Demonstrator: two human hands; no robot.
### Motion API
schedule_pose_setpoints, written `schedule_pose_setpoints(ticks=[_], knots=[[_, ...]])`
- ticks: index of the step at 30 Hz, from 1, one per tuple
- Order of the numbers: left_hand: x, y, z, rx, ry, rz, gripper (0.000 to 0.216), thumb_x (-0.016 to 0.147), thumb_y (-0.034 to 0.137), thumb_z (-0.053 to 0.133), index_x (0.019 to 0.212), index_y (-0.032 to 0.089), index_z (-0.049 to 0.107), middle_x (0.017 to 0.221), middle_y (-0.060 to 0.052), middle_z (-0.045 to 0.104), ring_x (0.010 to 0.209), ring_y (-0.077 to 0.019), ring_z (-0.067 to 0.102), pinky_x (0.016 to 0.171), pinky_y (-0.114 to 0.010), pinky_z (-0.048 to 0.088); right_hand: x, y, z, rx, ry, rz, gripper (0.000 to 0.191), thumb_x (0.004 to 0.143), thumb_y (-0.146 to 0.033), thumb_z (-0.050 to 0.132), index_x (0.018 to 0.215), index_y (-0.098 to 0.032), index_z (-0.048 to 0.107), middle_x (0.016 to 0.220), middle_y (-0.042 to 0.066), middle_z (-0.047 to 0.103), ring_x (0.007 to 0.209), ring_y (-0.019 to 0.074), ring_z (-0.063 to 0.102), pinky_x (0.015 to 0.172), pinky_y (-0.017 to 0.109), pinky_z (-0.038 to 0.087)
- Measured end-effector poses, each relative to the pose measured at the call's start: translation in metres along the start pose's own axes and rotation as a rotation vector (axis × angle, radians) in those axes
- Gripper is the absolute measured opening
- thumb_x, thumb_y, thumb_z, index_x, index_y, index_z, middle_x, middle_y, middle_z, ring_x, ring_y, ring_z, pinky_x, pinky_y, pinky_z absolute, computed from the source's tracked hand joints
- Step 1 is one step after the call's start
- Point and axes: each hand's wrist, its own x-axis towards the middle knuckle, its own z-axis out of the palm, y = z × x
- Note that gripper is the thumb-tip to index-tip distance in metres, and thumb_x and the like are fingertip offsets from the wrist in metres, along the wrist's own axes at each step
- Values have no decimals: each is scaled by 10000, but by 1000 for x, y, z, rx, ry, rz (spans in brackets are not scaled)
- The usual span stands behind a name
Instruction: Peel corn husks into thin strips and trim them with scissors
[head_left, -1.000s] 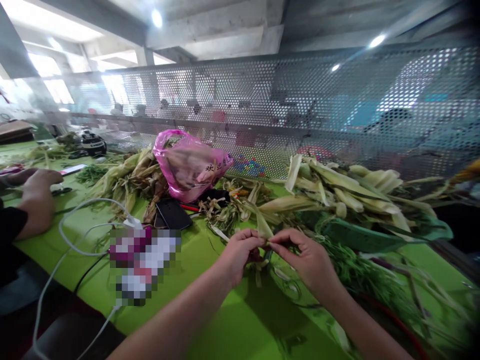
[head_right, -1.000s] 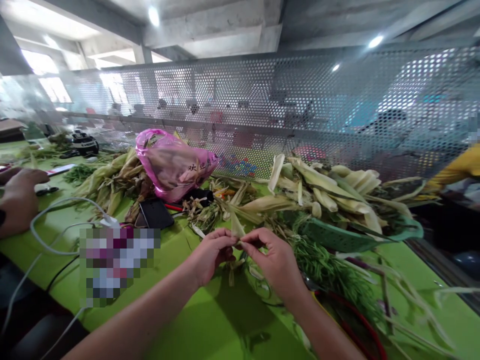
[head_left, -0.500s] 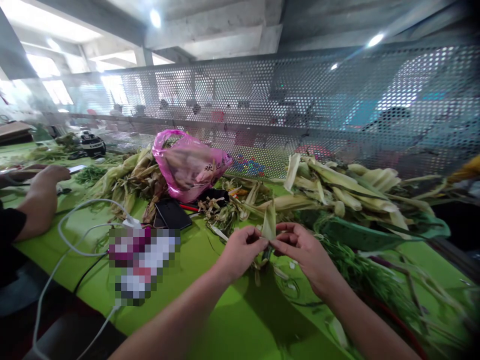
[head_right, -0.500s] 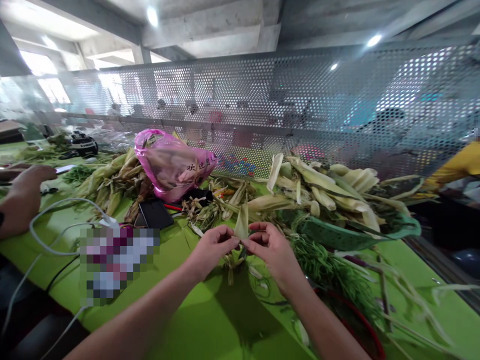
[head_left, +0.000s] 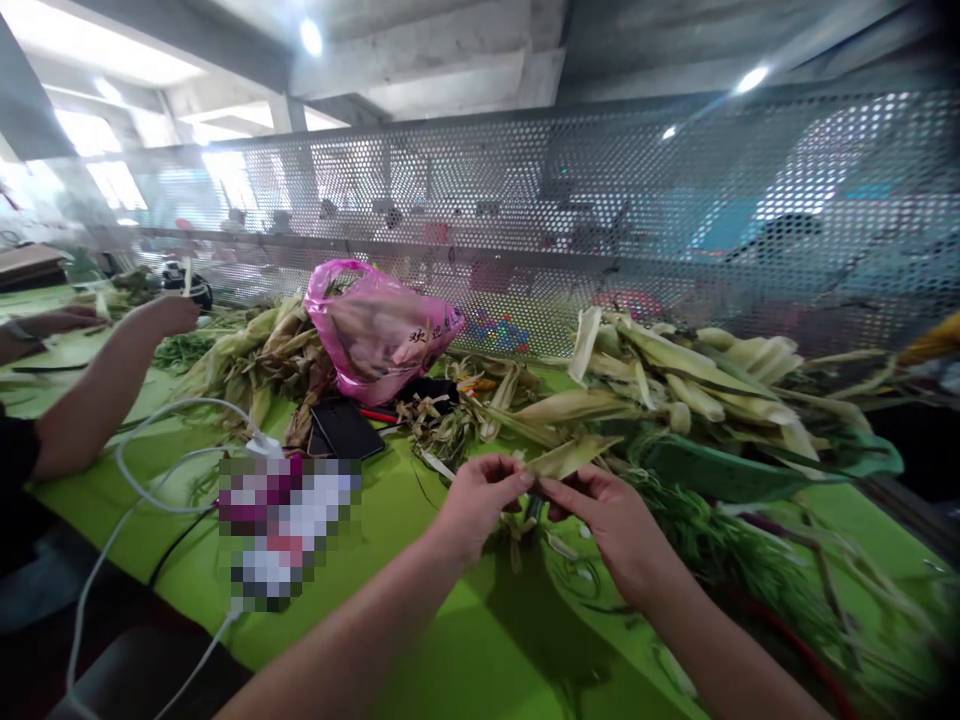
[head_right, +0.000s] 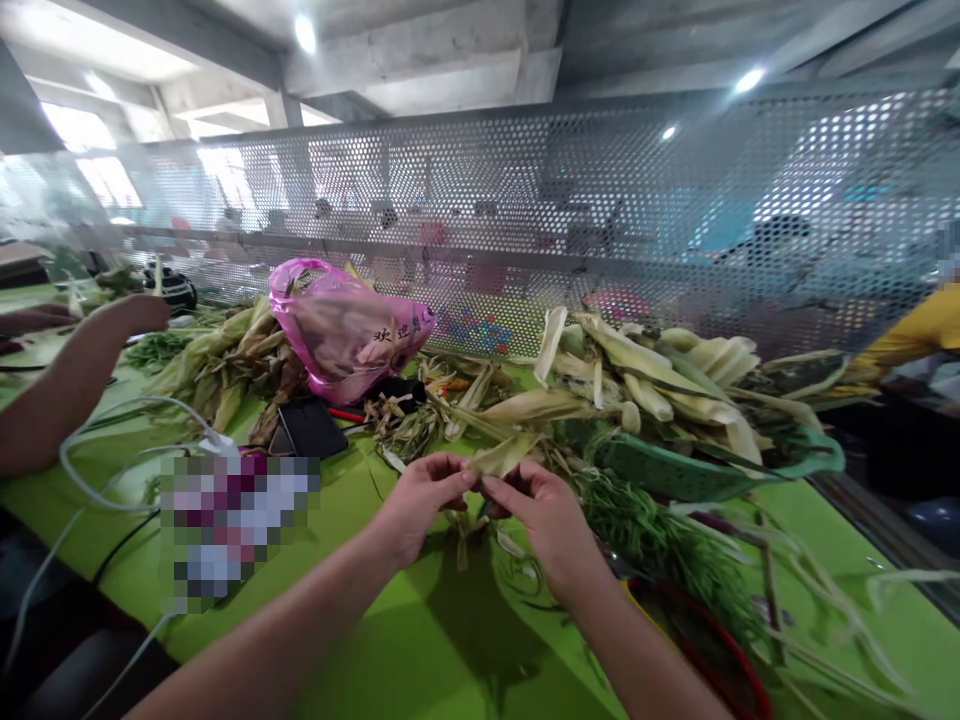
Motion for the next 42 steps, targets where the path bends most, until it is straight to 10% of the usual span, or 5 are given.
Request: schedule_pose_setpoints(ticks=[19,32,37,42], knots=[[6,-8,1,29,26,10,226,693,316,689,734,165,526,673,9,572,600,-117,559,640,-267,452,4,-6,-10,-173,4,-7,385,734,-533,674,796,-157,722,707,53,694,620,175,580,617,305,485],[-1,3,-6,-54,10,-3,227,697,312,694,744,150,543,658,24,561,604,-92,557,682,-256,478,-100,-32,-136,-981,202,94,328,775,-521,592,866,-232,717,677,31,689,626,239,604,619,349,425],[-1,3,-7,-89,-15,-13,257,664,325,725,731,149,550,640,22,562,575,-87,547,649,-249,474,-114,2,-127,-1173,161,108,241,721,-251,608,950,-240,683,972,50,725,858,261,649,732,333,435],[3,4,-14,-131,-8,-9,292,635,348,747,735,155,551,634,23,565,563,-83,539,625,-236,463,-101,9,-108,-1374,163,190,436,648,-142,557,1078,-208,587,750,32,659,672,223,600,555,283,331]])
